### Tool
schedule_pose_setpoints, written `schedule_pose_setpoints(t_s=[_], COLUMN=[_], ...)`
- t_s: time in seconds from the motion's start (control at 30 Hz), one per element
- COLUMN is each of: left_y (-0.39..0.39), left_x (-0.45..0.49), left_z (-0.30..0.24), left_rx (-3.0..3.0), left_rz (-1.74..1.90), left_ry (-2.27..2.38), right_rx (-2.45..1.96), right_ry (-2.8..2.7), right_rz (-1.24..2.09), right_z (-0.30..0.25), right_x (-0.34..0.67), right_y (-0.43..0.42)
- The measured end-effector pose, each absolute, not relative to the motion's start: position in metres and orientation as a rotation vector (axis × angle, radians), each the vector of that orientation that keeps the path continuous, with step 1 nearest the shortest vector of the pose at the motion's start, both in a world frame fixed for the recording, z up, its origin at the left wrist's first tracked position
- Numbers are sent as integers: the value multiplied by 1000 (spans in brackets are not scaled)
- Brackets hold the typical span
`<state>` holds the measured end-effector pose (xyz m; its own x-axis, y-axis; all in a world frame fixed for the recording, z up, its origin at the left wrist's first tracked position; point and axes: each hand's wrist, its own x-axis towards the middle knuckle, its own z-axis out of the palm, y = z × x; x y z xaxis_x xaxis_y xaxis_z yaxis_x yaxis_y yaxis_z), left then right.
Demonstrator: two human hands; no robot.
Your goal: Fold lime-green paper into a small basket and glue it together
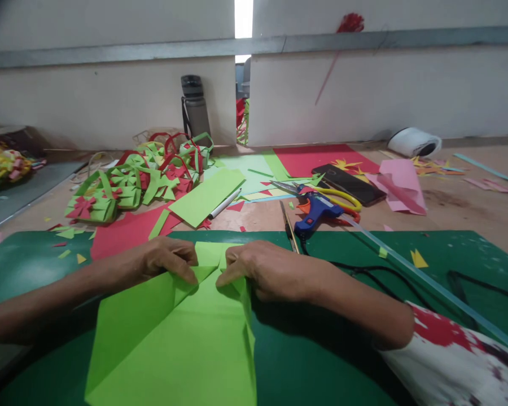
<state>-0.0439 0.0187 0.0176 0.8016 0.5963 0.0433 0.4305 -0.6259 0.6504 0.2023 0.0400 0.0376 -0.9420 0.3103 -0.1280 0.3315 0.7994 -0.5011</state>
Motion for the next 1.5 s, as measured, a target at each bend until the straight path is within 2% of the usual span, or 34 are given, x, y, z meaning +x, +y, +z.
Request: schedule_pose_setpoints(t_s=[0.47, 1.0, 1.33, 1.5], left_y=[18, 28, 34, 34], left_x=[-42, -34, -30, -31], left_z=[5, 5, 19, 17], left_rx=[2582, 2511, 2514, 2516], left_rz=[333, 407, 243, 281], left_ry=[818, 773, 749, 741], right_rx=[576, 638, 655, 676], right_ry=[3115, 3109, 3102, 3102], right_rz=[-988, -1015, -837, -784], right_z=[22, 10, 13, 16], right_x=[201, 202, 203, 201], right_y=[43, 45, 44, 42])
